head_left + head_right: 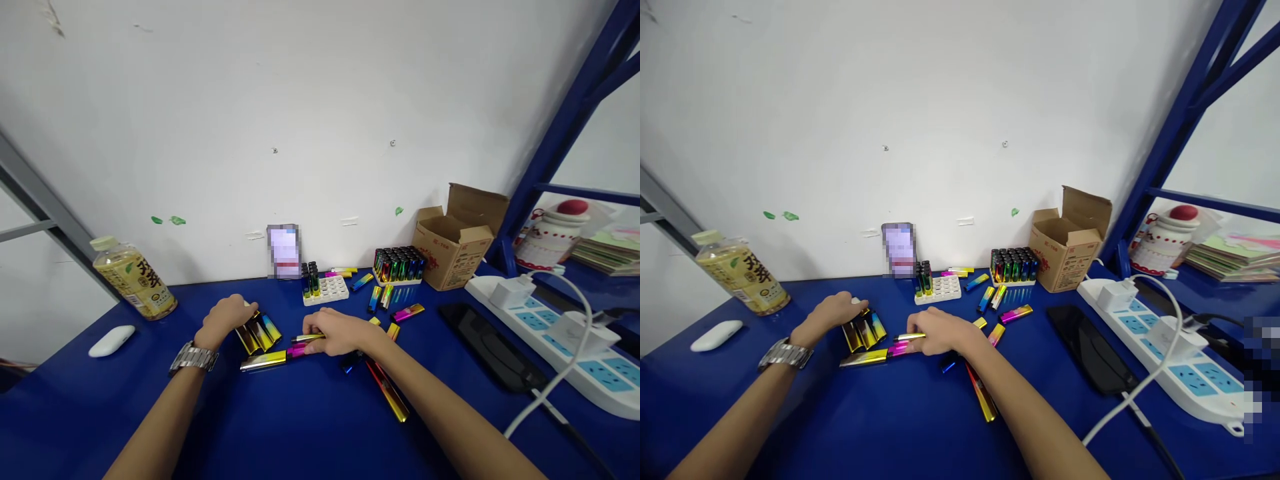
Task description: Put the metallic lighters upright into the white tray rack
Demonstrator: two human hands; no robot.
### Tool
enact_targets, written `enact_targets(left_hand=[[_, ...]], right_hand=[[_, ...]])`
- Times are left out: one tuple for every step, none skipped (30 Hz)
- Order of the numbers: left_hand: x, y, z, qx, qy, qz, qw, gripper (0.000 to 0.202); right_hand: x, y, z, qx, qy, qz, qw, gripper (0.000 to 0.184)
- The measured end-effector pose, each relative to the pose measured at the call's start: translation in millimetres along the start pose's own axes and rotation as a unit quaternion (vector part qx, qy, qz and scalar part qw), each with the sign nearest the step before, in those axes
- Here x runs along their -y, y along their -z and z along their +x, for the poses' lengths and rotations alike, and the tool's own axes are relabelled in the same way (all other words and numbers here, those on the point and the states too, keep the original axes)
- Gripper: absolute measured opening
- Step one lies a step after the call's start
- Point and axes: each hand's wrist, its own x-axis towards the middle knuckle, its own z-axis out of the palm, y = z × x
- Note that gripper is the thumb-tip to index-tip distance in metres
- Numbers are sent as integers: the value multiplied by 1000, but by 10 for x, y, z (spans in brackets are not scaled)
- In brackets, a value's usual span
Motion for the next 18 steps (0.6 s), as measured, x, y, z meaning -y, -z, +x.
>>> enact_targets(left_hand=[[-45, -5, -3, 14, 3, 18, 1000, 28], [-94, -2, -8, 20, 3, 30, 999, 28], [-145, 7, -15, 16, -1, 34, 999, 28], [-197, 22, -26, 9, -8, 37, 999, 29], [-251, 41, -40, 3, -18, 42, 999, 29], [-308, 64, -61, -6, -30, 43, 999, 28], [-368, 87, -90, -17, -46, 36, 998, 26], [-432, 106, -127, -30, -63, 16, 997, 24], [-500, 118, -174, -45, -81, -21, 995, 21], [-571, 118, -229, -58, -107, -71, 990, 18], [-644, 103, -292, -61, -139, -132, 980, 16], [-717, 74, -358, -56, -167, -193, 965, 14], [-787, 30, -425, -38, -188, -256, 948, 13], [-854, -26, -490, -12, -201, -326, 924, 14], [-914, -88, -551, 14, -210, -382, 900, 15], [-967, -151, -604, 37, -213, -425, 879, 16], [-1010, -211, -649, 54, -210, -462, 860, 17], [-1043, -262, -687, 65, -205, -494, 843, 18]], right_hand=[[-9, -6, -2, -18, 1, 10, 1000, 11], [-22, -12, -5, -43, 3, 19, 999, 9], [-40, -18, -7, -74, 5, 28, 997, 9], [-62, -23, -8, -110, 2, 38, 993, 11], [-88, -28, -6, -151, -3, 54, 987, 13], [-118, -34, -2, -193, -8, 78, 978, 14], [-150, -38, 5, -231, -13, 113, 966, 14], [-185, -43, 15, -261, -17, 157, 952, 13], [-219, -47, 26, -282, -20, 206, 937, 12], [-252, -49, 38, -295, -25, 253, 921, 11], [-281, -51, 49, -306, -31, 294, 905, 12], [-305, -52, 60, -318, -38, 326, 889, 14], [-322, -51, 69, -331, -45, 355, 873, 15], [-331, -48, 76, -340, -49, 384, 857, 16], [-334, -45, 79, -343, -52, 414, 842, 17], [-331, -41, 80, -339, -53, 445, 827, 21], [-323, -37, 77, -329, -58, 477, 812, 27], [-312, -32, 71, -318, -67, 506, 799, 35]])
